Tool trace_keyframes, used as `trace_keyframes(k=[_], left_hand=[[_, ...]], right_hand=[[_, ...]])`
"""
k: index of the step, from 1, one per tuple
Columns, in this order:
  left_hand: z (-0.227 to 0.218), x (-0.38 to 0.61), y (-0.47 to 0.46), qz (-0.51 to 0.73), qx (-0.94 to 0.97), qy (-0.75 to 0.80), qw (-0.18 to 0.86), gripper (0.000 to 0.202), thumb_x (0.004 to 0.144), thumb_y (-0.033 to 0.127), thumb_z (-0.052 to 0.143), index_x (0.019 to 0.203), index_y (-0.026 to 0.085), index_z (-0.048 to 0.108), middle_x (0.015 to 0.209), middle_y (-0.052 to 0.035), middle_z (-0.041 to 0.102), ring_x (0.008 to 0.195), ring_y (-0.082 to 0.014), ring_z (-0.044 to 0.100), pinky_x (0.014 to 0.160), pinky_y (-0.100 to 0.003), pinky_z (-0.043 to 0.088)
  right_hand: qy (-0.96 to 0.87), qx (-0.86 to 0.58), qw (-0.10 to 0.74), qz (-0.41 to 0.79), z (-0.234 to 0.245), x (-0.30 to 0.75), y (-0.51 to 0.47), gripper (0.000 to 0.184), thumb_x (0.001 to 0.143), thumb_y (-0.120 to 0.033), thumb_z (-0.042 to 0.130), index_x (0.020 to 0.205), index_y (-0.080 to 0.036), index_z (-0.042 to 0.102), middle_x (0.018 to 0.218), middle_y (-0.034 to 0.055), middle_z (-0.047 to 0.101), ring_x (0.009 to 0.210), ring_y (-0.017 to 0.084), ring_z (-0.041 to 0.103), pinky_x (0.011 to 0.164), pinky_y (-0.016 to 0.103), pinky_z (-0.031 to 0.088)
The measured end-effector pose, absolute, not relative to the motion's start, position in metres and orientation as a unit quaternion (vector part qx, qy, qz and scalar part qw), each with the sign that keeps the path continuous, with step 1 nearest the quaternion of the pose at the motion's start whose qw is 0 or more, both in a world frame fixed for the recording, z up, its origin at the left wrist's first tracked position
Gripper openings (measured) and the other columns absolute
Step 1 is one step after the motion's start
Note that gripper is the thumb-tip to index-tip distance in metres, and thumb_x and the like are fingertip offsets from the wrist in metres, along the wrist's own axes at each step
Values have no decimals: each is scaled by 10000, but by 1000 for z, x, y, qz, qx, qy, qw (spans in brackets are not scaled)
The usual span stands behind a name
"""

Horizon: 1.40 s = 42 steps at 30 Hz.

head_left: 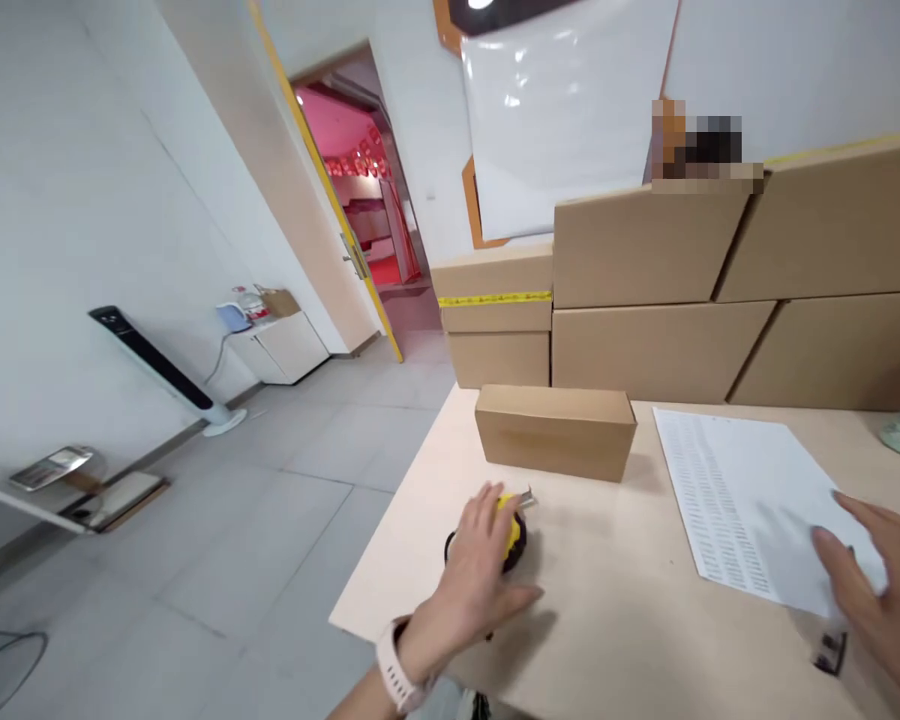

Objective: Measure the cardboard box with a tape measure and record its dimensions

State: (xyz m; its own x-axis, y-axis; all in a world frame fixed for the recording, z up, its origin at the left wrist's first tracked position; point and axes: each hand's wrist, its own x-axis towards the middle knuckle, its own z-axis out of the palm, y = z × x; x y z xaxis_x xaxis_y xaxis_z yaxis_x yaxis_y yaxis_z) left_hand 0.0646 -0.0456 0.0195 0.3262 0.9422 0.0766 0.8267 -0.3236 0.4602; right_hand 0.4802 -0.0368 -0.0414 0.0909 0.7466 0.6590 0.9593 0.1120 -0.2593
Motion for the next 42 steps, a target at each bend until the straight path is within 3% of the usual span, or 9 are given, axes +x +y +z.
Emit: trace_keyframes(k=[4, 9, 16, 20, 25, 30, 34, 37, 42], left_hand=[[-14, 20, -39, 261, 717, 602, 238, 1013, 512, 245, 791, 1412, 182, 330, 1458, -167, 364, 1363, -356, 294, 1105, -543, 276], [-28, 24, -34, 328, 691, 594, 249, 872, 503, 246, 775, 1313, 183, 459, 1287, -138, 542, 1213, -334, 465, 1056, -504, 342], [-4, 9, -53, 488, 560, 556, 374, 686, 648, 515, 700, 1213, 167, 525, 1084, -99, 649, 934, -277, 623, 845, -406, 509], [34, -20, -67, 578, 467, 454, 491, 610, 623, 607, 702, 1016, 144, 645, 690, -39, 627, 550, -160, 520, 565, -316, 493], [69, -19, -64, 571, 438, 382, 580, 480, 710, 561, 635, 889, 117, 671, 660, -52, 594, 451, -82, 364, 397, -224, 314], [63, 29, -48, 475, 511, 375, 610, 444, 792, 512, 570, 991, 117, 607, 469, 47, 433, 405, -70, 330, 413, -204, 255], [59, 67, -37, 412, 531, 371, 641, 500, 761, 483, 617, 1118, 149, 516, 540, 60, 477, 426, -71, 366, 405, -189, 267], [62, 82, -33, 368, 541, 381, 653, 521, 731, 490, 655, 1113, 172, 498, 594, 64, 486, 434, -63, 369, 393, -179, 285], [64, 74, -30, 375, 541, 381, 649, 499, 735, 511, 635, 1075, 168, 507, 557, 72, 451, 432, -58, 336, 399, -179, 230]], right_hand=[[-739, -568, 320, -168, 16, 404, 7, 547, 888, -551, 393, 1343, -253, 447, 1359, 144, 488, 1270, 342, 431, 983, 496, 374], [-827, -491, 230, -151, 59, 316, 80, 718, 811, -638, 481, 1383, -208, 428, 1452, 177, 402, 1342, 341, 334, 1068, 504, 237], [-851, -461, 237, -78, 64, 293, 87, 553, 828, -492, 530, 1310, -223, 499, 1120, 137, 623, 1013, 303, 555, 850, 434, 396], [-857, -388, 306, -147, 24, 299, 26, 618, 755, -293, 655, 1335, -196, 462, 1203, 153, 580, 1098, 323, 512, 897, 455, 371], [-850, -343, 356, -182, -29, 313, -29, 506, 782, -190, 642, 1269, -242, 515, 1145, 101, 635, 1099, 286, 548, 978, 480, 352], [-746, -476, 445, 139, 0, 326, -41, 231, 897, -353, 509, 1104, -299, 598, 1095, 57, 664, 1008, 243, 616, 830, 394, 487], [-569, -500, 424, 497, 45, 323, -31, 437, 893, -584, 394, 1048, -243, 617, 895, 66, 674, 828, 216, 653, 737, 351, 521], [-514, -463, 413, 593, 57, 316, -25, 408, 809, -606, 543, 926, -224, 622, 708, 1, 604, 648, 148, 594, 639, 286, 494], [-444, -450, 440, 638, 54, 334, -9, 307, 677, -445, 755, 796, -191, 631, 593, -34, 516, 499, 81, 430, 475, 220, 367]])
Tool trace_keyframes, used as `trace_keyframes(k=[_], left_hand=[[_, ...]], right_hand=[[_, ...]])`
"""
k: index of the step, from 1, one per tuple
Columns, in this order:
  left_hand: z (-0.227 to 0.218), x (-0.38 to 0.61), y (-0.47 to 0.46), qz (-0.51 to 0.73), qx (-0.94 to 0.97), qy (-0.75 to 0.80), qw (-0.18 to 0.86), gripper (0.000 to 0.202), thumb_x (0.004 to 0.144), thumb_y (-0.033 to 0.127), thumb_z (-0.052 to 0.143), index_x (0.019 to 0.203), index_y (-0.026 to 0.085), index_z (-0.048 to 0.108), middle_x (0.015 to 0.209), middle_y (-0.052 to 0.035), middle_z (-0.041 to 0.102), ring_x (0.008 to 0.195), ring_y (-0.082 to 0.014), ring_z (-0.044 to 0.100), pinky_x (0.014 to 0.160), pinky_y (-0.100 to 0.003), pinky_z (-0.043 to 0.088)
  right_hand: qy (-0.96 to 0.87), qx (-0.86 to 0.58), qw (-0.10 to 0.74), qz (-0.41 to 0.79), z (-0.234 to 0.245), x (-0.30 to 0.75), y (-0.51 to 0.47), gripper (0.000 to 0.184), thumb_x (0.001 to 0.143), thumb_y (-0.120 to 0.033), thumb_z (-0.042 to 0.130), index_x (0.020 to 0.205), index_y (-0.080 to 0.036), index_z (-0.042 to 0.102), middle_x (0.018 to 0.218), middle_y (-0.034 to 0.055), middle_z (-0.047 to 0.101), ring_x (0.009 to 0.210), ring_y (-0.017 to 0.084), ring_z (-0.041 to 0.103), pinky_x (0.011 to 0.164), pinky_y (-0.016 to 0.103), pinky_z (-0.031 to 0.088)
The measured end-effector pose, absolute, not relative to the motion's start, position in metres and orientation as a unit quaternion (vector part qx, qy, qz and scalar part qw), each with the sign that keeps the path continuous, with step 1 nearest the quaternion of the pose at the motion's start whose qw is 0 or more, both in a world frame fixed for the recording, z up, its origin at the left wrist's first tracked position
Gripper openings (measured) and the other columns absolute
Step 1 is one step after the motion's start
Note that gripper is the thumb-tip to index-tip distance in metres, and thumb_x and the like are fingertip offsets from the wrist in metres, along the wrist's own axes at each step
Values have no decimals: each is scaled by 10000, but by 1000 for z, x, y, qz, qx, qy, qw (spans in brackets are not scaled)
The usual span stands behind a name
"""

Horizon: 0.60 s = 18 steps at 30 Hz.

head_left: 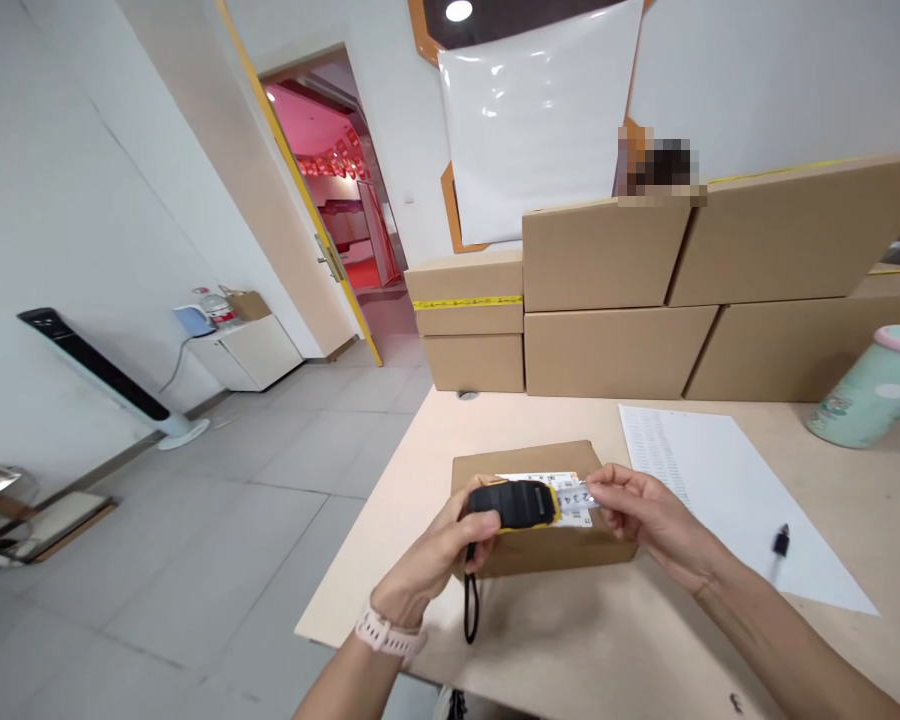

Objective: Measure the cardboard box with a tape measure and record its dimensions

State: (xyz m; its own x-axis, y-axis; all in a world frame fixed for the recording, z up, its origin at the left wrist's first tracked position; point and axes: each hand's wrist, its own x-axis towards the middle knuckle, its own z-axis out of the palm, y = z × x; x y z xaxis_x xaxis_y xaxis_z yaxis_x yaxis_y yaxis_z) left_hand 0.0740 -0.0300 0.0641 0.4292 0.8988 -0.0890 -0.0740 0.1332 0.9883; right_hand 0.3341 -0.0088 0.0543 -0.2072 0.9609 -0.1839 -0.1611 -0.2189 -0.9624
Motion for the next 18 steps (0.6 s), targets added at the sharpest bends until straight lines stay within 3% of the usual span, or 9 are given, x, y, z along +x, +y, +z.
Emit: trace_keyframes(k=[5, 10, 13, 18], left_hand=[[60, 26, -23, 462, 519, 464, 550, 471, 727, 534, 629, 977, 141, 561, 582, 35, 522, 418, -56, 326, 402, -200, 214], [46, -17, -22, 512, 459, 517, 509, 422, 752, 560, 577, 762, 138, 567, 465, 46, 471, 380, -55, 286, 393, -205, 189], [36, -26, -25, 529, 432, 534, 498, 416, 749, 568, 579, 768, 153, 555, 430, 68, 424, 378, -64, 291, 392, -198, 198], [27, -32, -27, 546, 411, 538, 493, 422, 754, 575, 577, 819, 160, 540, 475, 58, 480, 383, -69, 314, 379, -194, 207]], right_hand=[[-406, -441, 511, 616, 45, 388, 22, 296, 643, -398, 788, 767, -178, 633, 580, -30, 489, 525, 89, 427, 478, 230, 346], [-438, -473, 469, 604, 9, 394, 31, 316, 696, -453, 741, 738, -175, 599, 565, -26, 527, 509, 87, 425, 501, 235, 345], [-478, -491, 446, 576, -4, 382, 30, 335, 727, -498, 699, 730, -182, 587, 563, -27, 538, 515, 98, 448, 515, 241, 360], [-515, -503, 441, 536, -5, 371, 28, 346, 748, -533, 670, 772, -198, 585, 564, -36, 517, 527, 103, 452, 515, 234, 358]])
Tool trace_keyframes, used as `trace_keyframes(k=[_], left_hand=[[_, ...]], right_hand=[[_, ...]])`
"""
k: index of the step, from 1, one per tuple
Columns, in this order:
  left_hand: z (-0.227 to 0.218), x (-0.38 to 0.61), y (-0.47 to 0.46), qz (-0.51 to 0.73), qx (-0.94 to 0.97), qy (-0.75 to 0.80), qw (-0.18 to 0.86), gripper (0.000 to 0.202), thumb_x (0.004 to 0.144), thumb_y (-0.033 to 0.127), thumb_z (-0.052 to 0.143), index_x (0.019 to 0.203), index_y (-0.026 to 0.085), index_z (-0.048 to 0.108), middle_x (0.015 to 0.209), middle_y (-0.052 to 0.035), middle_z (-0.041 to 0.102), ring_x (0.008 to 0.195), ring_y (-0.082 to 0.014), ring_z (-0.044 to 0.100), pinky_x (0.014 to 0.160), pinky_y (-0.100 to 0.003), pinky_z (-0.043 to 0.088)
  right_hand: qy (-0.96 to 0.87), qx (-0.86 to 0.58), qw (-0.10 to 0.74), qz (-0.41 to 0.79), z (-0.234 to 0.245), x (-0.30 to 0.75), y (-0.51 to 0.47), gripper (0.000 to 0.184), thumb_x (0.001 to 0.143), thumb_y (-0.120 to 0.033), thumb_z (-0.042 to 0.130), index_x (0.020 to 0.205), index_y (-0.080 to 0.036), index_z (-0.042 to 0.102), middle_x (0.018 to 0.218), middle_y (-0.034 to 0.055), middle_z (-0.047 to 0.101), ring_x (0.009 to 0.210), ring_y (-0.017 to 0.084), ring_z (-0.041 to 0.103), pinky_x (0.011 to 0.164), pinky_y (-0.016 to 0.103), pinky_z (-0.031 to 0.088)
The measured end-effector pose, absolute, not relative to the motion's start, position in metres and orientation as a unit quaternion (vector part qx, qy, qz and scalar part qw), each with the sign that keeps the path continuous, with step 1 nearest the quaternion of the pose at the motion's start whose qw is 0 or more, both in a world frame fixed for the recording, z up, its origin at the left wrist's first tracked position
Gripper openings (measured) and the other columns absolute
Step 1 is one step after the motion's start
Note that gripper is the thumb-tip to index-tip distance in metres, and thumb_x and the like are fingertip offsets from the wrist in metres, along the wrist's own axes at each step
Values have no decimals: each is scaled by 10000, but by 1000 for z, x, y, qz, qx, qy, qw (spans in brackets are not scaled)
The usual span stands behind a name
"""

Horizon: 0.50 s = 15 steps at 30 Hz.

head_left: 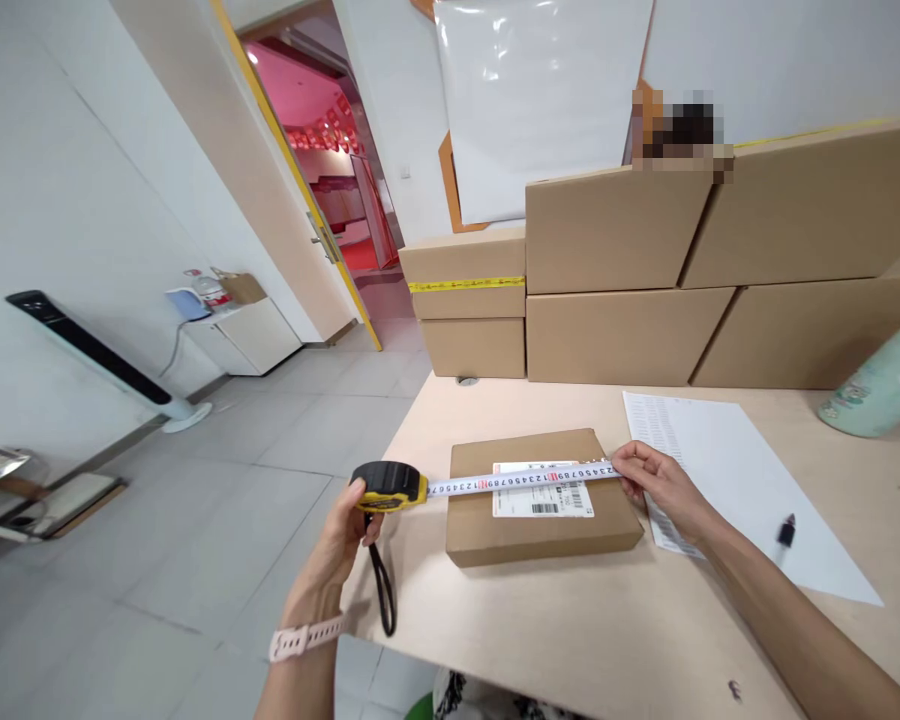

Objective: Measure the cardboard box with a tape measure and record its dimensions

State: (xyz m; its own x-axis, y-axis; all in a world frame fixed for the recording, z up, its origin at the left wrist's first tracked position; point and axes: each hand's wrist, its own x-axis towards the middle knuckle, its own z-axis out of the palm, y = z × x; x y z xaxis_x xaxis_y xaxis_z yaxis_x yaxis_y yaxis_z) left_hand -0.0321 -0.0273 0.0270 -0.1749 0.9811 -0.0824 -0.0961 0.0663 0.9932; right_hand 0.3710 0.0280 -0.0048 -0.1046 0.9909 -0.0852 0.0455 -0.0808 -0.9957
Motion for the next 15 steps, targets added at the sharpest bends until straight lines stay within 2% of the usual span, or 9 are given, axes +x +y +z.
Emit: trace_keyframes(k=[8, 12, 15], left_hand=[[21, -41, -31, 547, 408, 537, 496, 434, 735, 575, 618, 808, 150, 563, 559, 35, 543, 400, -55, 324, 390, -204, 233], [16, -47, -32, 545, 408, 530, 506, 419, 774, 563, 589, 813, 146, 582, 471, 47, 481, 400, -69, 328, 400, -212, 232], [15, -53, -31, 540, 412, 521, 517, 421, 786, 552, 585, 836, 134, 604, 475, 33, 501, 396, -72, 337, 400, -219, 224]], right_hand=[[-496, -536, 430, 531, -1, 364, 26, 369, 715, -562, 674, 767, -214, 562, 558, -42, 491, 497, 100, 421, 463, 222, 336], [-494, -545, 416, 534, -3, 363, 26, 365, 725, -558, 668, 747, -215, 545, 521, -49, 484, 461, 92, 413, 441, 213, 318], [-498, -536, 423, 535, -7, 363, 25, 368, 716, -551, 683, 745, -216, 536, 514, -53, 488, 451, 87, 410, 436, 207, 314]])
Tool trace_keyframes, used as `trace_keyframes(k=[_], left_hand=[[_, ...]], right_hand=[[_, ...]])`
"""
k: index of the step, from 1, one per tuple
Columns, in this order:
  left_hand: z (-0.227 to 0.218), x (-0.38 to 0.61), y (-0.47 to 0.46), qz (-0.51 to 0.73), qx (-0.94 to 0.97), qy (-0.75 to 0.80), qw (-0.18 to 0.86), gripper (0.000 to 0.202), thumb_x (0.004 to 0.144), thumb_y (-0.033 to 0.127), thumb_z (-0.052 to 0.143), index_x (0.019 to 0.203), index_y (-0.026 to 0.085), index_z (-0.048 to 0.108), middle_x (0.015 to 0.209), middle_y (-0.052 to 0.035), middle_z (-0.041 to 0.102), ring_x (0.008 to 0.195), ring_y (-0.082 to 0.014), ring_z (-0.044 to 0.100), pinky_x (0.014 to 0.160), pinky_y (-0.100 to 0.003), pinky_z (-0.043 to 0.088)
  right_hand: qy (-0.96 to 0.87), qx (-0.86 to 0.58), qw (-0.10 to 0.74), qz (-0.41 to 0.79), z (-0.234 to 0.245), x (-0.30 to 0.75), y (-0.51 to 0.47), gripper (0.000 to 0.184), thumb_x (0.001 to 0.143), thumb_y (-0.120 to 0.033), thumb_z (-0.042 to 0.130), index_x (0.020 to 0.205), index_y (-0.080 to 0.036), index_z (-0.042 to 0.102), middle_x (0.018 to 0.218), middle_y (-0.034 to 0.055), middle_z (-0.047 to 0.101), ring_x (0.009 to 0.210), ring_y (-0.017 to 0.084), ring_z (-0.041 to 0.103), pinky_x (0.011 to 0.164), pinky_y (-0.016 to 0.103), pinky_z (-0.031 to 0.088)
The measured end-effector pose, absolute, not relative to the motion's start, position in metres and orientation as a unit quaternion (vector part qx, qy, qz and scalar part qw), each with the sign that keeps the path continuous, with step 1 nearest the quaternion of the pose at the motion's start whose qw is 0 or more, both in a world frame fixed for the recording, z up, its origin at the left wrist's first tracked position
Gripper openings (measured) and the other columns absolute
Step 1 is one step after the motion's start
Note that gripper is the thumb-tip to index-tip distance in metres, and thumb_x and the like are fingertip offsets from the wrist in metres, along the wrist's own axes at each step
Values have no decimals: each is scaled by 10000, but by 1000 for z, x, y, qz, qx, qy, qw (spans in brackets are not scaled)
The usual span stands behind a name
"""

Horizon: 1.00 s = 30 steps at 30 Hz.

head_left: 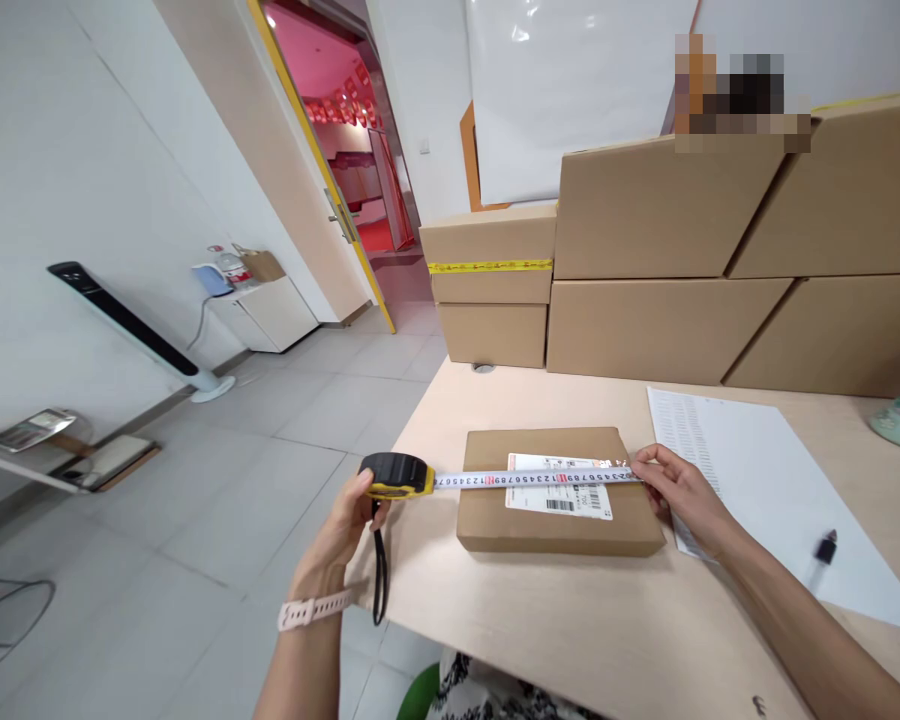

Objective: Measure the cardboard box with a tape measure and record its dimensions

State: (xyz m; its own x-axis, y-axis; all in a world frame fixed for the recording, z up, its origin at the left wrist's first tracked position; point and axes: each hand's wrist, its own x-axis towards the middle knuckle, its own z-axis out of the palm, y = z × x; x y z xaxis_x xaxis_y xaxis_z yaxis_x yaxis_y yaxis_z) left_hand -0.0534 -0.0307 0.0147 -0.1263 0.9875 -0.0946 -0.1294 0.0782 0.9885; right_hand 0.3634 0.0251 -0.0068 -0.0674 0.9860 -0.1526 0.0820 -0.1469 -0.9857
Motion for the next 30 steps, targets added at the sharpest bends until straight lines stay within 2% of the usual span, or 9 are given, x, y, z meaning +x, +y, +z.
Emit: trace_keyframes(k=[5, 8, 11, 30], left_hand=[[9, -60, -20, 548, 411, 505, 526, 422, 752, 555, 628, 812, 137, 602, 544, 15, 555, 410, -69, 360, 407, -220, 249], [0, -65, -12, 556, 405, 500, 527, 451, 713, 579, 652, 814, 142, 596, 624, -7, 605, 415, -69, 384, 396, -221, 256], [-9, -71, -8, 559, 402, 496, 529, 469, 699, 589, 659, 821, 141, 596, 624, -11, 605, 414, -75, 402, 391, -222, 257], [-8, -73, -13, 548, 419, 473, 548, 420, 756, 562, 630, 815, 148, 601, 575, 5, 573, 430, -80, 419, 417, -225, 269]], right_hand=[[-509, -529, 431, 524, -17, 366, 22, 359, 729, -545, 677, 800, -216, 555, 594, -20, 556, 501, 110, 464, 462, 227, 370], [-514, -554, 423, 500, -20, 368, 20, 367, 690, -537, 707, 817, -218, 578, 656, -3, 611, 541, 128, 514, 481, 230, 403], [-513, -576, 416, 482, -19, 368, 19, 381, 663, -545, 714, 830, -224, 593, 683, -1, 630, 568, 145, 542, 490, 230, 416], [-481, -618, 422, 457, -6, 355, 11, 379, 654, -587, 684, 785, -243, 592, 664, -22, 609, 599, 139, 499, 522, 214, 378]])
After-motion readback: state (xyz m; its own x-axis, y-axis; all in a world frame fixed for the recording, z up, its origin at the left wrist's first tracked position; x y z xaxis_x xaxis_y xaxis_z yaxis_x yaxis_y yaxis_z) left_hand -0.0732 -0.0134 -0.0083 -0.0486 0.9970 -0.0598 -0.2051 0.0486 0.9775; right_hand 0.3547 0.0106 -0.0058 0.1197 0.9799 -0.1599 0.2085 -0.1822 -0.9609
